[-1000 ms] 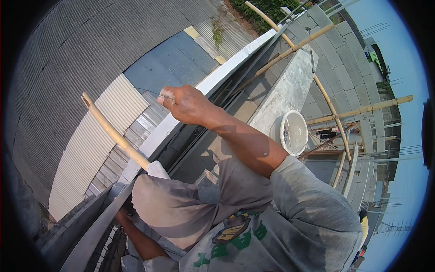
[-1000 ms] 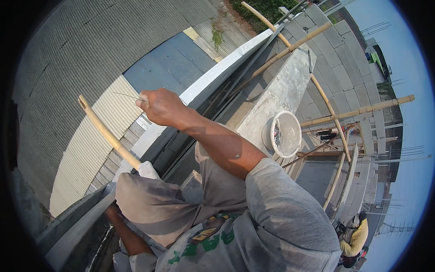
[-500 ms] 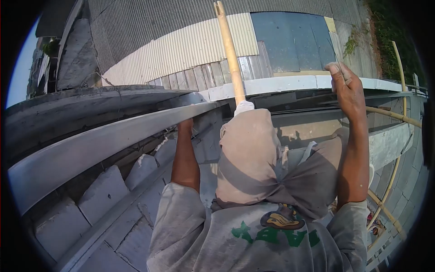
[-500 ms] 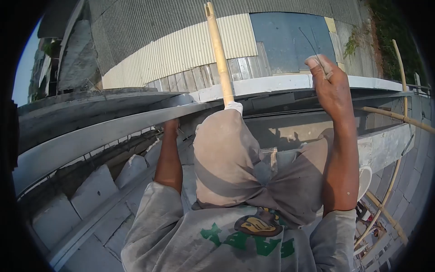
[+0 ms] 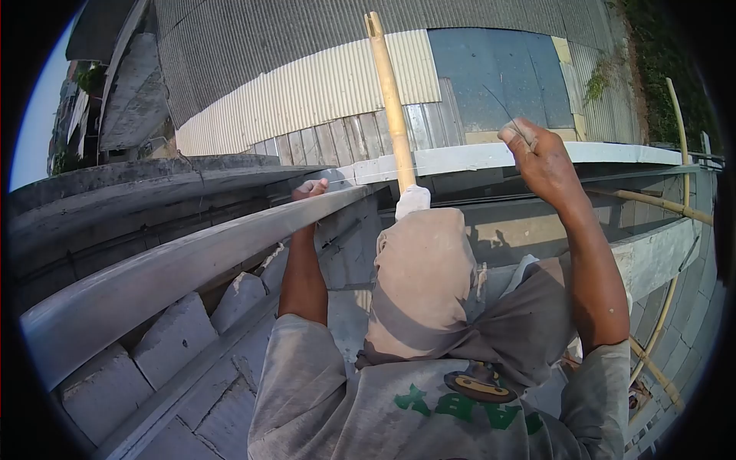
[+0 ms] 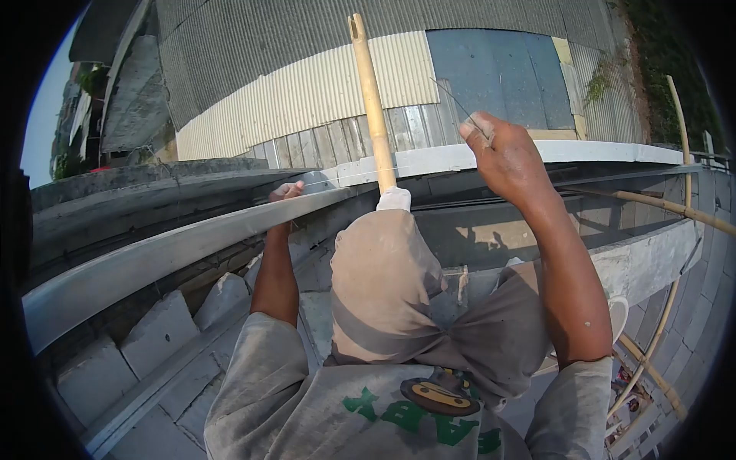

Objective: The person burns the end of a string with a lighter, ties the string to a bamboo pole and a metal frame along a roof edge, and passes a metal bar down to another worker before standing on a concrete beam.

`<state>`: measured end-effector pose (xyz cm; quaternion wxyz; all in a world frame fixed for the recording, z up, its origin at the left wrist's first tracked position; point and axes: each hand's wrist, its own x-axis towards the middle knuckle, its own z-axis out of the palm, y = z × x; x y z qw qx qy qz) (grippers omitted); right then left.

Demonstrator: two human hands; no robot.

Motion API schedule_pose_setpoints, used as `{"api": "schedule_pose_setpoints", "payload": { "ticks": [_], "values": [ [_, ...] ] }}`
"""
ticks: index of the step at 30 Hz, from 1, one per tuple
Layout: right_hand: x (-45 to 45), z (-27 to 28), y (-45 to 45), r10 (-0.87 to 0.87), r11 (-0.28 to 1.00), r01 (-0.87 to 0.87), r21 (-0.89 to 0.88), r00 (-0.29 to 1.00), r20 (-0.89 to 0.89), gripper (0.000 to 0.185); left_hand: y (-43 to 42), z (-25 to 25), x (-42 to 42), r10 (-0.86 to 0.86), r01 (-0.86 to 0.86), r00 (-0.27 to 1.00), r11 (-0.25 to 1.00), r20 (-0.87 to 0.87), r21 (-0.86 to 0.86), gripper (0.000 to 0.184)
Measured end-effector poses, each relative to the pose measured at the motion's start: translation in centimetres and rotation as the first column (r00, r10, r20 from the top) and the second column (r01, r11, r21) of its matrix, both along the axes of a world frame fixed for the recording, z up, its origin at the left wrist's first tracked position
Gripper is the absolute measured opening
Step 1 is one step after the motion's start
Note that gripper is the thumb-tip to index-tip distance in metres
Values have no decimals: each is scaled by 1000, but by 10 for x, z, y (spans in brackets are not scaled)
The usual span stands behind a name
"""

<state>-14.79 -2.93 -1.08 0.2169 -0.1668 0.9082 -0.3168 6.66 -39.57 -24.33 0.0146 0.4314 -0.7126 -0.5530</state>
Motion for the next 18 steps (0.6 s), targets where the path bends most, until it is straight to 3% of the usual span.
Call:
{"api": "schedule_pose_setpoints", "payload": {
  "ticks": [3, 7, 10, 15, 16, 18],
  "values": [
    [11, -39, -61, 191, 982, -191, -9, 981, -22, 29, -3, 30, -25, -148, 153, 988, 972, 43, -176, 38],
    [32, -81, -146, 294, 942, -257, -216, 942, 161, 30, -7, 64, -36, -246, 248, 969, 945, 33, -214, 41],
    [52, -128, -189, 364, 890, -302, -341, 922, 133, 31, -23, 53, -38, -250, 250, 968, 967, 20, -47, 35],
    [57, -130, -217, 296, 936, -277, -215, 953, 62, 33, -10, 86, -63, -317, 322, 946, 938, -63, 130, 30],
    [54, -120, -219, 306, 941, -286, -183, 947, 92, 33, -7, 86, -64, -287, 312, 945, 935, -156, 168, 29],
    [53, -113, -219, 308, 942, -290, -170, 947, 95, 32, -15, 88, -63, -220, 251, 967, 911, -130, 326, 29]
  ]
}}
